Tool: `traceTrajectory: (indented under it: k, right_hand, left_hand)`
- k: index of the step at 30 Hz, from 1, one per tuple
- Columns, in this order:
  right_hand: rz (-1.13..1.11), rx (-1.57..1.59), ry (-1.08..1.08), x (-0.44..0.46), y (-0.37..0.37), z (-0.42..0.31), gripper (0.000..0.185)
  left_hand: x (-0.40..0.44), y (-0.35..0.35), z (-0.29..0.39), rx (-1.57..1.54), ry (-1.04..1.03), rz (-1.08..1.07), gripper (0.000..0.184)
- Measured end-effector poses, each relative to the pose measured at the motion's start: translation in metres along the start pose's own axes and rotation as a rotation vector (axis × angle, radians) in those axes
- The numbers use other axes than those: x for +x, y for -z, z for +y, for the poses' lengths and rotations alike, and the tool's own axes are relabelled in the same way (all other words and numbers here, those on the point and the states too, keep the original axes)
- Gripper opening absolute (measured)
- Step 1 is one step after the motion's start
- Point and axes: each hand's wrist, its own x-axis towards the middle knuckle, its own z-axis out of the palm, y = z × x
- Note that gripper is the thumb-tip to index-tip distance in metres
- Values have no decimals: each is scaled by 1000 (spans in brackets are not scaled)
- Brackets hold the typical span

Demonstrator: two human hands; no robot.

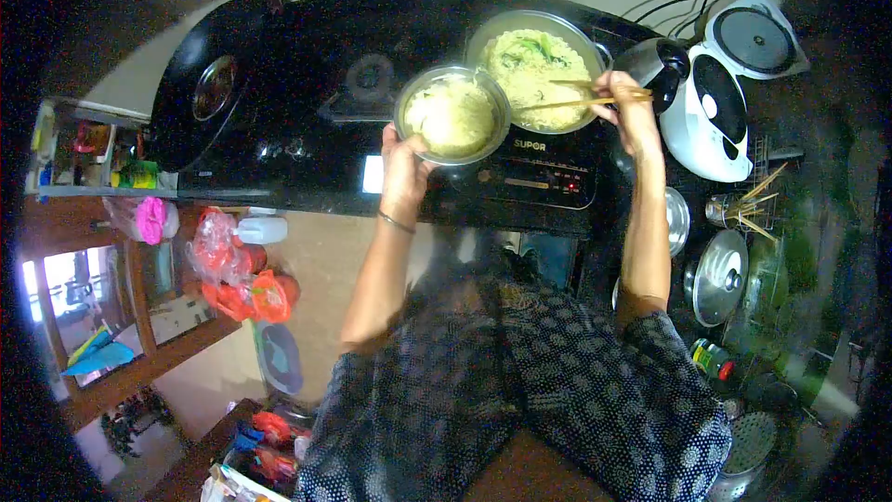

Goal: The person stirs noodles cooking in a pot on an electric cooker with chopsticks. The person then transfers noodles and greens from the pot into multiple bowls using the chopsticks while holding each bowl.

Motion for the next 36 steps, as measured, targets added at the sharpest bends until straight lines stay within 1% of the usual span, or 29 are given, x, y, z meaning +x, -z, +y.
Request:
traceTrajectory:
  k: [1,2,5,6,7,8,9,11,13,14,15,17,18,20,24,27,30,32,33,35,36]
  right_hand:
    - [-24,42,-13,-3,-8,8,26]
    - [-20,36,-39,-6,-20,14,24]
    - [33,100,58,-1,-57,46,24]
    - [66,116,86,10,-61,67,25]
    - [97,131,115,15,-70,69,26]
    - [181,184,153,17,-78,71,28]
    - [178,186,153,18,-83,72,28]
    - [295,299,148,29,-90,80,25]
    - [324,328,140,38,-90,86,25]
    - [359,448,74,37,-90,84,25]
    - [393,568,7,37,-90,82,25]
    - [401,604,-32,43,-83,83,27]
    - [398,678,-57,44,-80,85,28]
    - [366,801,-79,39,-76,79,32]
    - [341,886,-32,36,-67,65,33]
    - [346,896,-24,38,-56,54,33]
    - [331,887,39,33,-50,32,33]
    - [330,892,74,29,-49,13,33]
    - [343,890,75,25,-49,0,33]
    - [304,877,109,24,-43,-15,33]
    - [275,898,114,22,-40,-24,33]
  left_hand:
    - [2,1,0,-18,-11,-28,51]
    - [4,2,0,-14,-10,-33,51]
    - [5,1,-1,-10,4,-30,51]
    - [3,-1,-1,-3,-1,-13,53]
    - [3,-3,-1,2,-8,3,54]
    - [3,-5,0,2,-12,4,54]
    - [2,-7,0,-22,-2,-21,54]
    - [1,-5,3,-48,3,-44,54]
    - [2,1,2,-27,70,15,52]
    - [3,7,3,15,96,-9,50]
    - [5,10,1,11,92,-9,50]
    - [1,8,0,-41,90,10,50]
    - [0,7,0,-43,89,10,50]
    - [-3,4,2,-64,61,-43,51]
    - [-2,2,0,-84,83,-45,54]
    - [0,6,-4,-95,99,-63,56]
    - [2,5,-7,-125,114,-61,59]
    - [5,5,-9,-57,132,-112,66]
    - [5,4,-11,-59,133,-112,66]
    - [4,0,-14,-36,45,-122,66]
    - [3,-2,-13,-38,45,-122,66]
